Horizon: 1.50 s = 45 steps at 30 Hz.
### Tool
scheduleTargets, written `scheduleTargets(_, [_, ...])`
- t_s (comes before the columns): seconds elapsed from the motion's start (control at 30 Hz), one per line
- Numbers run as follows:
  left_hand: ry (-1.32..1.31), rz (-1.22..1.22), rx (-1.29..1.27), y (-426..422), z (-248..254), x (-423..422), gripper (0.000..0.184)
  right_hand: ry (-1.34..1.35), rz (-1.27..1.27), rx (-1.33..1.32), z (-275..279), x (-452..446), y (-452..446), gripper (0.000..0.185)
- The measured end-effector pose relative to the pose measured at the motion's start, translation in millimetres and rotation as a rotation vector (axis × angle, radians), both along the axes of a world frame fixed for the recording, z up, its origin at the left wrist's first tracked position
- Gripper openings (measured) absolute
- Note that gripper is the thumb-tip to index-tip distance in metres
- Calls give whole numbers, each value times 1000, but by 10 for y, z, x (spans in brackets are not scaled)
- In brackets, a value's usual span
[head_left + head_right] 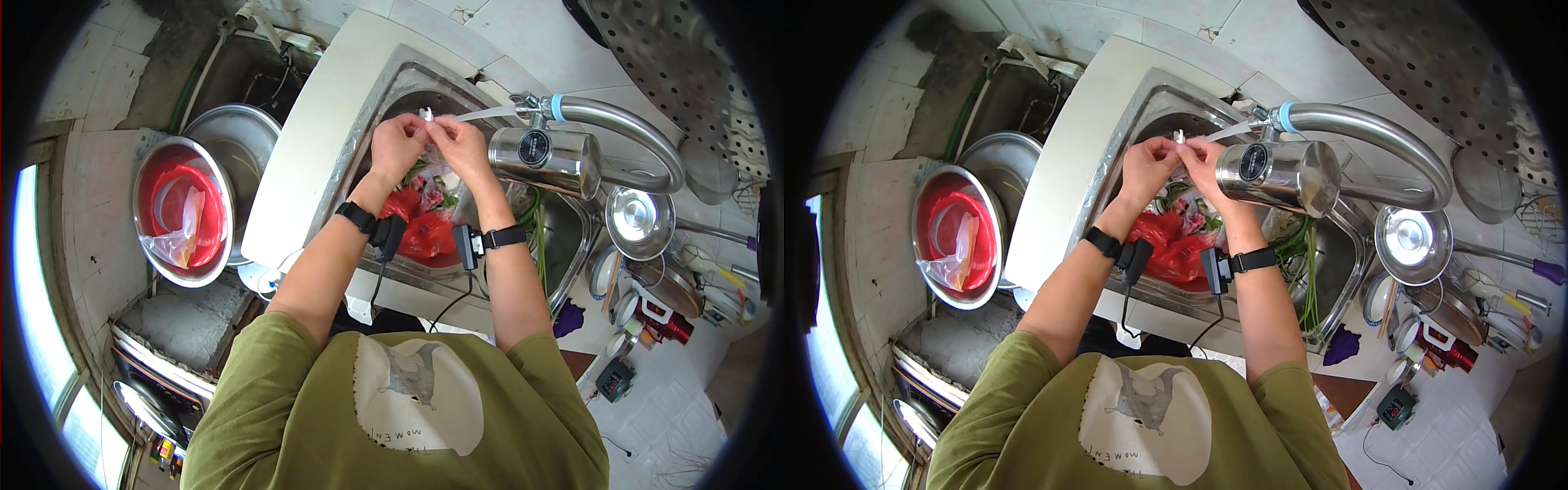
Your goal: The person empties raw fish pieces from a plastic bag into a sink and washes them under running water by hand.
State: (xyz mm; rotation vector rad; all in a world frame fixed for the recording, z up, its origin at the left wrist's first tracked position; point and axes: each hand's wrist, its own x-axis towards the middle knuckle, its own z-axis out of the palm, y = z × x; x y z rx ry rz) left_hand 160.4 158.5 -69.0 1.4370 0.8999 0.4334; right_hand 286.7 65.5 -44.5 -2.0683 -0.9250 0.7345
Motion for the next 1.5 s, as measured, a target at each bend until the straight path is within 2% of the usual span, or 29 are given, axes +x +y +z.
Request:
scheduleTargets(0.07, [20,2,154,-9,-17,21,17,31,-59,21,129,-66,33,19])
scheduleTargets(0.2, [27,59,112,-27,32,21,18,-29,-41,61,12,-27,59,18])
scheduleTargets(0.37, [99,1,279,3,-11,16,13,-267,-4,-61,156,-75,82,16])
scheduleTargets(0.5, [106,-14,267,-11,-18,-12,14,-386,53,-82,214,-99,91,15])
scheduleTargets(0.57, [-1,22,22,-8,-28,-34,14,-385,25,-21,196,-99,72,12])
scheduleTargets(0.6, [0,22,22,-6,-73,-50,14,-384,25,-21,135,-62,53,12])
scheduleTargets(0.67, [-149,56,-358,-6,-180,-71,12,-283,-16,-122,-78,97,-16,17])
scheduleTargets(0.73, [-173,50,-447,8,-95,-81,13,-218,-48,-38,-234,215,-87,16])
scheduleTargets(0.83, [-210,48,-607,2,-76,-73,15,-434,10,102,-440,360,-167,14])
scheduleTargets(0.87, [-220,51,-676,0,-88,-59,16,-368,-22,105,-484,343,-231,16])
scheduleTargets(0.93, [-196,26,-706,6,-43,-55,16,-492,-13,108,-436,330,-283,13])
scheduleTargets(0.97, [-171,1,-732,9,-5,-40,16,-437,-79,48,-600,325,-377,11])
scheduleTargets(1.0, [-140,-37,-696,6,53,4,15,-383,-146,-12,-795,336,-482,10])
scheduleTargets(1.07, [-172,-53,-506,-42,-114,151,17,-650,-44,-44,-502,246,-722,9])
scheduleTargets(1.1, [-227,-47,-424,-44,-50,231,18,-707,-58,-148,-414,268,-831,15])
scheduleTargets(1.13, [-147,-75,-366,-43,6,281,24,-581,-226,-253,-245,259,-980,17])
scheduleTargets(1.2, [-84,-103,-289,-71,127,395,27,112,-645,97,-168,355,-1351,20])
scheduleTargets(1.23, [-17,-108,-210,-74,164,447,31,218,-813,157,198,357,-1485,18])
scheduleTargets(1.27, [-52,-128,-162,-88,115,511,36,292,-941,326,253,481,-1721,19])
scheduleTargets(1.3, [-51,-140,-159,-102,159,517,36,246,-1052,348,210,698,-1960,19])
scheduleTargets(1.33, [-14,-170,-8,-96,233,520,36,228,-1084,357,242,879,-2117,30])
scheduleTargets(1.37, [22,-198,146,-87,283,533,36,228,-1093,365,267,1063,-2146,30])
scheduleTargets(1.43, [-74,-180,62,-84,145,588,38,109,-993,384,343,1431,-2067,41])
scheduleTargets(1.47, [-68,-171,113,-84,184,561,39,114,-1002,389,453,1498,-1989,41])
scheduleTargets(1.5, [-61,-163,162,-87,208,524,40,211,-862,349,613,1525,-1882,45])
